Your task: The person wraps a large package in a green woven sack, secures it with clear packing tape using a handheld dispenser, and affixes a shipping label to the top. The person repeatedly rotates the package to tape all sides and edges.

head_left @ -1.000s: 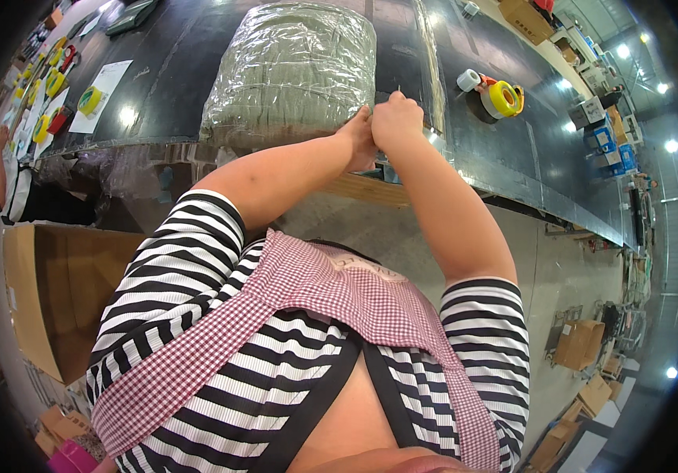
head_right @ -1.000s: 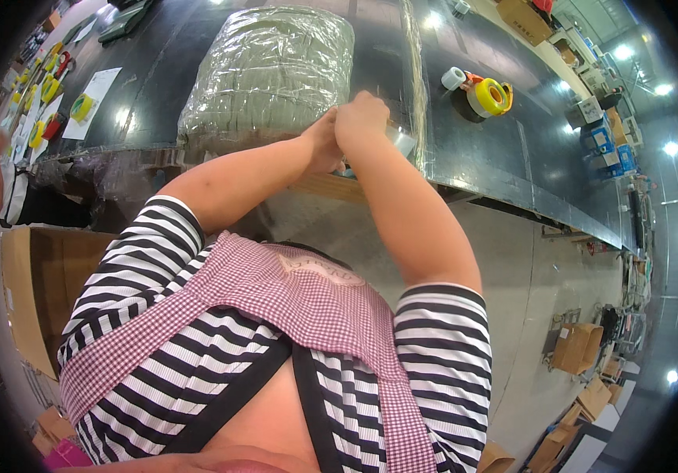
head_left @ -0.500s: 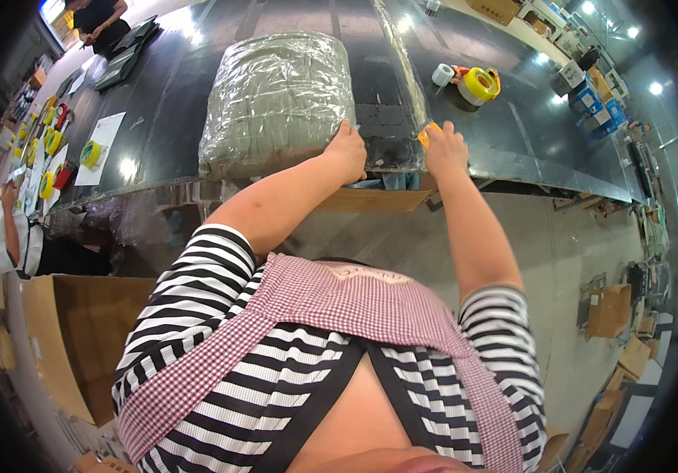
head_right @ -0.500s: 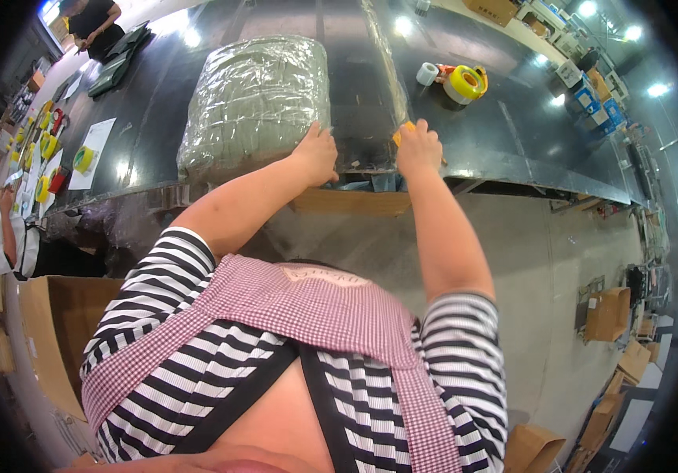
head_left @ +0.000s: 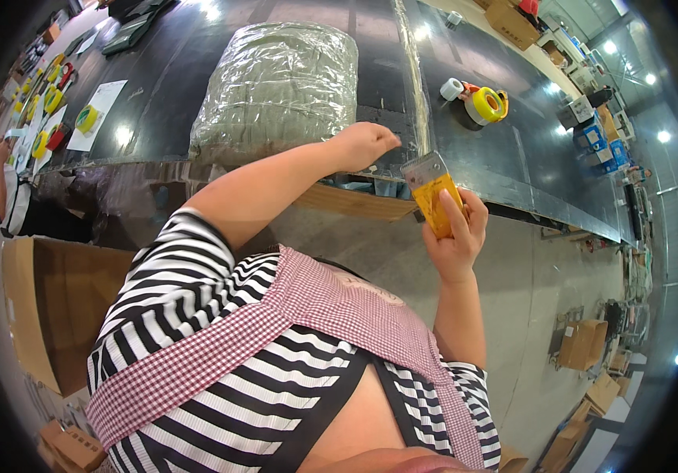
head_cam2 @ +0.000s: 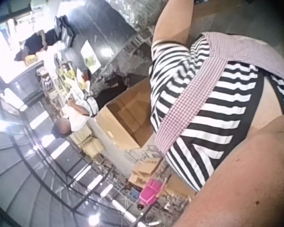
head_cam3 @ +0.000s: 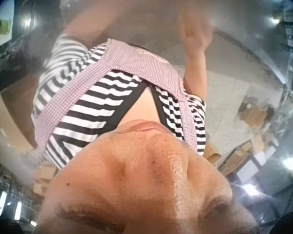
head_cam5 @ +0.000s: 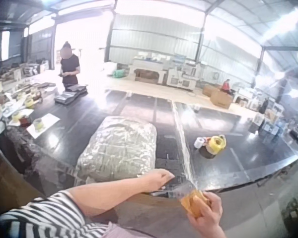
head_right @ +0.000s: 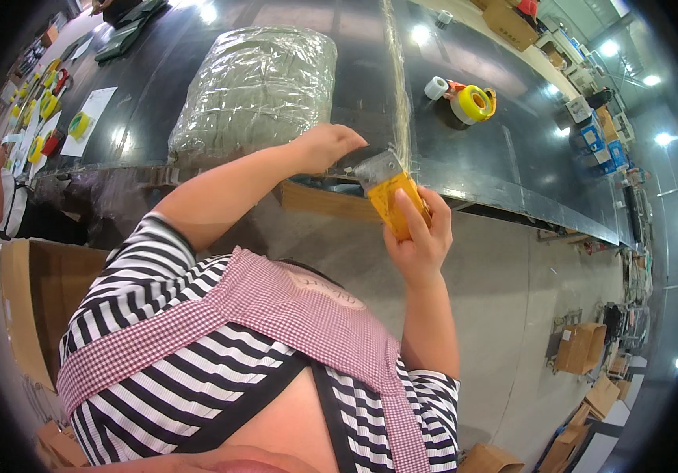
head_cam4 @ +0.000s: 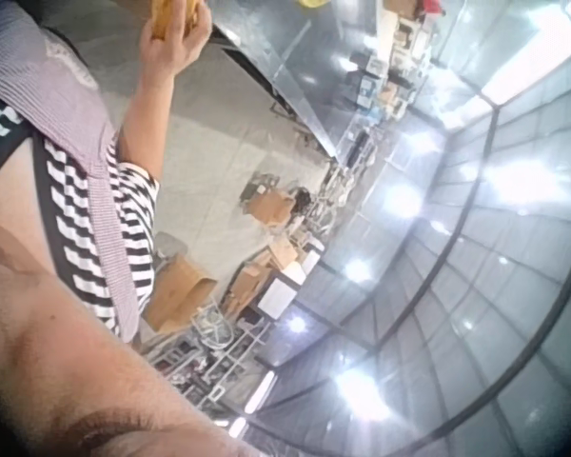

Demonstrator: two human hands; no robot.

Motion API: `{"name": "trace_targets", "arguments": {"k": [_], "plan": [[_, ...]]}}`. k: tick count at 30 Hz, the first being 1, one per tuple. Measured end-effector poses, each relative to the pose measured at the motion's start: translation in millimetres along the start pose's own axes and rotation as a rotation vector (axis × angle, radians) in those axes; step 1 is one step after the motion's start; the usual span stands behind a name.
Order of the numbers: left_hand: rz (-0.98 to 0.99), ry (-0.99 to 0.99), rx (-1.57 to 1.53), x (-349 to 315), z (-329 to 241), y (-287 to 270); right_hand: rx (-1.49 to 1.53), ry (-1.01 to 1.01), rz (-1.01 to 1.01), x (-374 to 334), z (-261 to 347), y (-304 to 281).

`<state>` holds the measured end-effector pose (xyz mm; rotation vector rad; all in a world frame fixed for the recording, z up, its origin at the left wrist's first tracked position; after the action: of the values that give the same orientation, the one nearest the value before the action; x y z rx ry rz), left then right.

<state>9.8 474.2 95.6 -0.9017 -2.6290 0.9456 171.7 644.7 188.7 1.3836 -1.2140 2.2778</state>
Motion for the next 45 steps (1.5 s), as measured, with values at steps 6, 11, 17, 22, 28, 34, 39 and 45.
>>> {"name": "trace_targets", "arguments": {"k": [6,11,17,22,28,34,39,45], "plan": [[-0.179,0.002,-1.031,-106,-52,-1,0.045,-0.163,0.018,-1,21,8],[-0.299,0.157,-0.448,-154,-59,-14,0.191,-0.192,0.274,4,38,34],[-0.371,0.081,-0.902,-182,-22,-14,0.293,-0.353,0.290,10,66,58],[-0.545,-0.192,-1.185,-211,26,-4,0.252,-0.455,0.473,12,92,80],[-0.856,-0.106,-0.716,-257,53,1,0.224,0.270,1.002,-20,65,115],[-1.467,-0.211,-0.475,-359,165,-39,-0.231,-0.397,0.597,-58,-25,56],[-1.717,-0.355,-0.525,-391,247,-78,-0.408,-0.353,0.579,-80,-67,54],[-1.734,-0.285,-0.543,-357,296,-108,-0.483,-0.328,0.560,-77,-71,91]]}}
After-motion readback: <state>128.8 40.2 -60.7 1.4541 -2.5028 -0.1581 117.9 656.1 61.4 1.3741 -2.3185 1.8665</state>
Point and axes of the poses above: each hand's wrist, its own x-axis towards the middle knuckle, its own y-axis out of the palm, z = x × y, the point moved 7 cm from there along x, towards the middle knuckle, and after that the axes turned 1 degree about -z, right-handed, at the moved point
